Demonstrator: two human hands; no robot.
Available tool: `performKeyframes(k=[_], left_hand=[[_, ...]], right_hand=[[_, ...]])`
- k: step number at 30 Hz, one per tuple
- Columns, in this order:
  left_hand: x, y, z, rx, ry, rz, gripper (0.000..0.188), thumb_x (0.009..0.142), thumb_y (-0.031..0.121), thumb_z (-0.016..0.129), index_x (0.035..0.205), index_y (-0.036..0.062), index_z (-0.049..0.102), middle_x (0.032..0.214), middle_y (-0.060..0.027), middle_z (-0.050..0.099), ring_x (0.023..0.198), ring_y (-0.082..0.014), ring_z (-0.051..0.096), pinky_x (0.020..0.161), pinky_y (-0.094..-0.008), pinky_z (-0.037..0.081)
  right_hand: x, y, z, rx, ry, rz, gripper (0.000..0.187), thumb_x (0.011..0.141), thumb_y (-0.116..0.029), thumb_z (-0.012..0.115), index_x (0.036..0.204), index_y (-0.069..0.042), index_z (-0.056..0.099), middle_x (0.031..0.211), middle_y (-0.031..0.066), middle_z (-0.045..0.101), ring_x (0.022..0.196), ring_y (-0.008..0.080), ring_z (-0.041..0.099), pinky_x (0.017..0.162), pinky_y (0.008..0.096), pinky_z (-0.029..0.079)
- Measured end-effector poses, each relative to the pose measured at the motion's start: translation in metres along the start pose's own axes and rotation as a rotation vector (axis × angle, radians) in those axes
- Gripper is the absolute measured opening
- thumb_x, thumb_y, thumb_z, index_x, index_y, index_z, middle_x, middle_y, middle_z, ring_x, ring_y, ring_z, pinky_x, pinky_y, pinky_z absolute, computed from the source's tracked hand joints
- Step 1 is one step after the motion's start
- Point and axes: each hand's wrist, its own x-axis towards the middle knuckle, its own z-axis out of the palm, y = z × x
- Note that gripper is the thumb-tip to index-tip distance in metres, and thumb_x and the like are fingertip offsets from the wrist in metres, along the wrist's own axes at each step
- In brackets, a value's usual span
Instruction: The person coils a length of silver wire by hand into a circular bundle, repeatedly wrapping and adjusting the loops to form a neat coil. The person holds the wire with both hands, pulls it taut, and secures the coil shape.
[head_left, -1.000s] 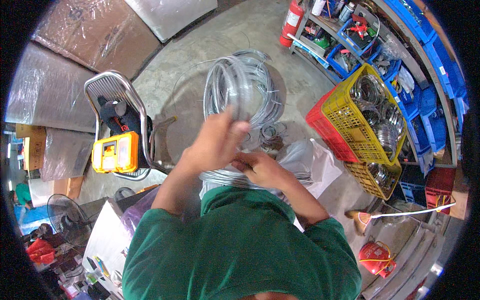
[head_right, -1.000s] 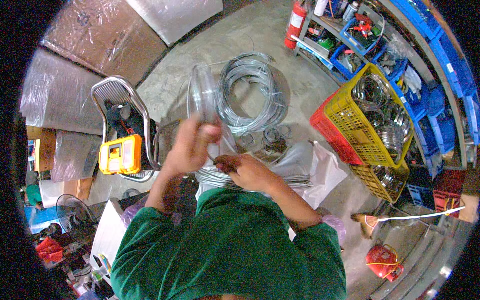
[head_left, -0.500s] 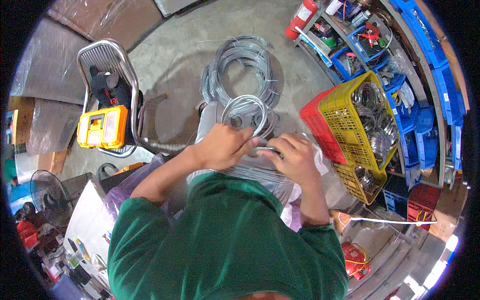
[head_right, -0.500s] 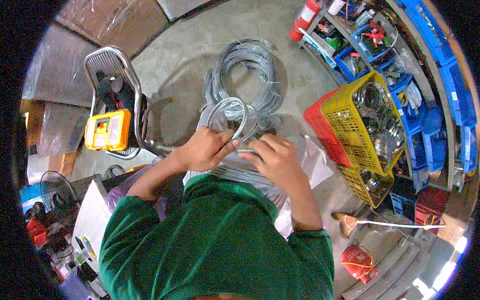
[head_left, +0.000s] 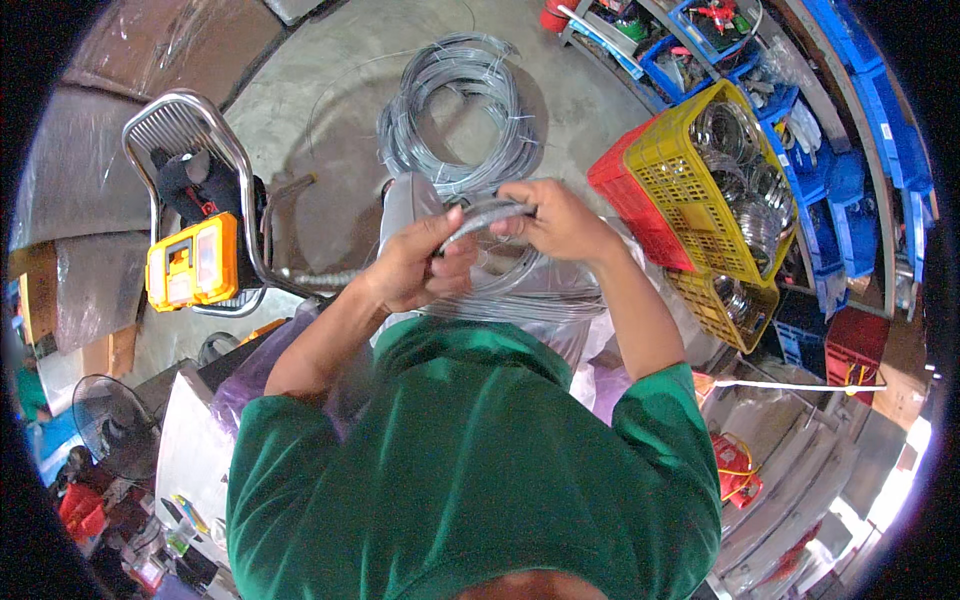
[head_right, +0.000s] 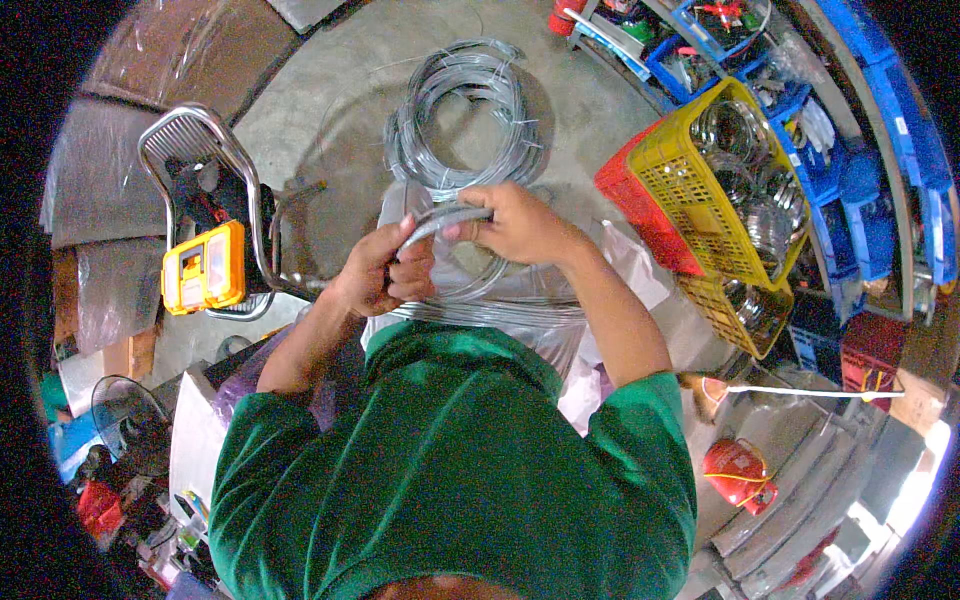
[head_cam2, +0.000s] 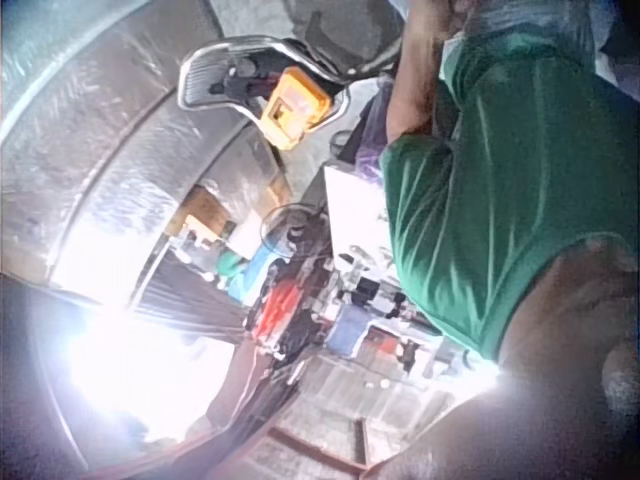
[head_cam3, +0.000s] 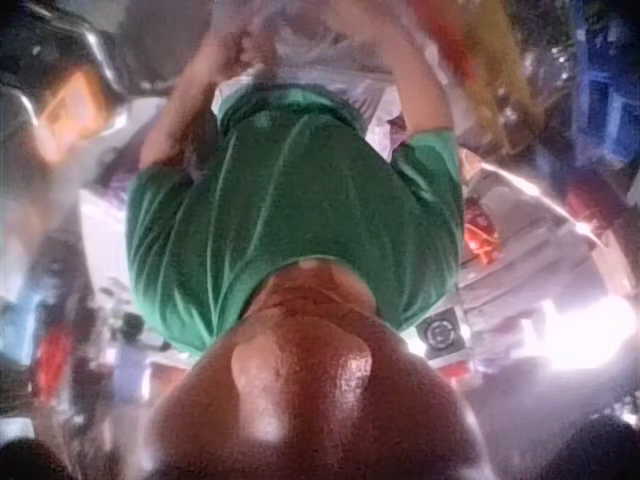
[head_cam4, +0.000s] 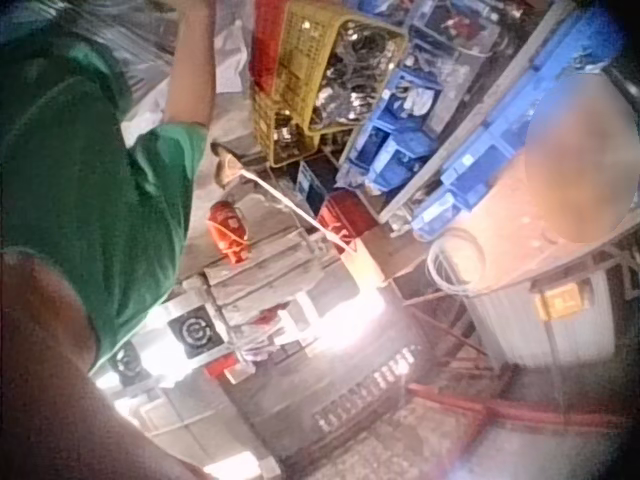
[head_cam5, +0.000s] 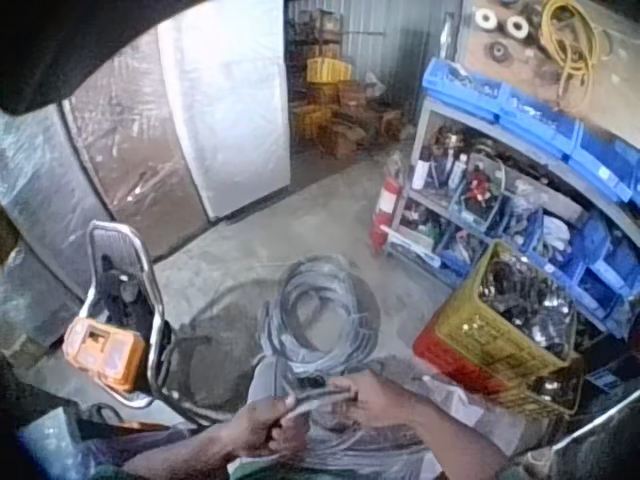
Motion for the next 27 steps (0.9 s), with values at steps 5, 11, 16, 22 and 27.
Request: performKeyframes(k=[5, 11, 16, 22, 27], left_hand=[[0.002, 0.003, -0.003, -0.211, -0.059, 0.071, 0.044, 0.106, 0.050, 0.037, 0.076, 0.0187, 0.043, 0.056, 0.0111, 0.025, 0.042, -0.0060, 0.014, 0.045, -0.0255, 0.018], [-0.003, 0.003, 0.012, -0.131, 0.040, 0.095, 0.043, 0.106, 0.048, 0.038, 0.074, 0.0195, 0.041, 0.054, 0.0116, 0.022, 0.041, -0.0052, 0.014, 0.042, -0.0251, 0.017], [-0.012, 0.020, 0.016, -0.204, -0.072, 0.298, 0.042, 0.108, 0.046, 0.032, 0.076, 0.0196, 0.039, 0.049, 0.0120, 0.016, 0.035, -0.0039, 0.012, 0.034, -0.0244, 0.012], [0.000, 0.010, 0.014, -0.330, -0.143, 0.346, 0.044, 0.108, 0.047, 0.029, 0.076, 0.0193, 0.039, 0.049, 0.0111, 0.016, 0.036, -0.0040, 0.011, 0.035, -0.0253, 0.012], [0.003, -0.011, 0.017, -0.005, -0.088, 0.412, 0.051, 0.105, 0.058, 0.029, 0.073, 0.0193, 0.039, 0.049, 0.0098, 0.018, 0.037, -0.0066, 0.012, 0.044, -0.0265, 0.020]], right_hand=[[0.008, 0.013, 0.002, 0.323, 0.044, 0.057, 0.048, 0.101, -0.047, 0.056, 0.103, -0.001, 0.068, 0.070, -0.0061, 0.052, 0.064, 0.0028, 0.044, 0.057, 0.0216, 0.036], [0.006, 0.015, 0.007, 0.029, 0.269, -0.107, 0.044, 0.102, -0.043, 0.054, 0.111, -0.002, 0.069, 0.072, -0.0036, 0.054, 0.066, 0.0046, 0.047, 0.059, 0.0225, 0.039], [-0.018, 0.012, -0.005, 0.113, 0.231, 0.083, 0.044, 0.101, -0.041, 0.057, 0.117, -0.001, 0.066, 0.091, 0.0009, 0.066, 0.085, 0.0100, 0.057, 0.077, 0.0271, 0.047], [-0.015, 0.014, 0.045, 0.672, 0.448, 0.111, 0.038, 0.102, -0.037, 0.056, 0.115, -0.002, 0.064, 0.098, 0.0013, 0.068, 0.085, 0.0086, 0.062, 0.074, 0.0220, 0.048], [-0.007, 0.014, 0.063, 0.722, 0.636, 0.044, 0.034, 0.103, -0.038, 0.055, 0.098, -0.005, 0.063, 0.076, -0.0032, 0.058, 0.064, 0.0059, 0.046, 0.057, 0.0238, 0.036]])
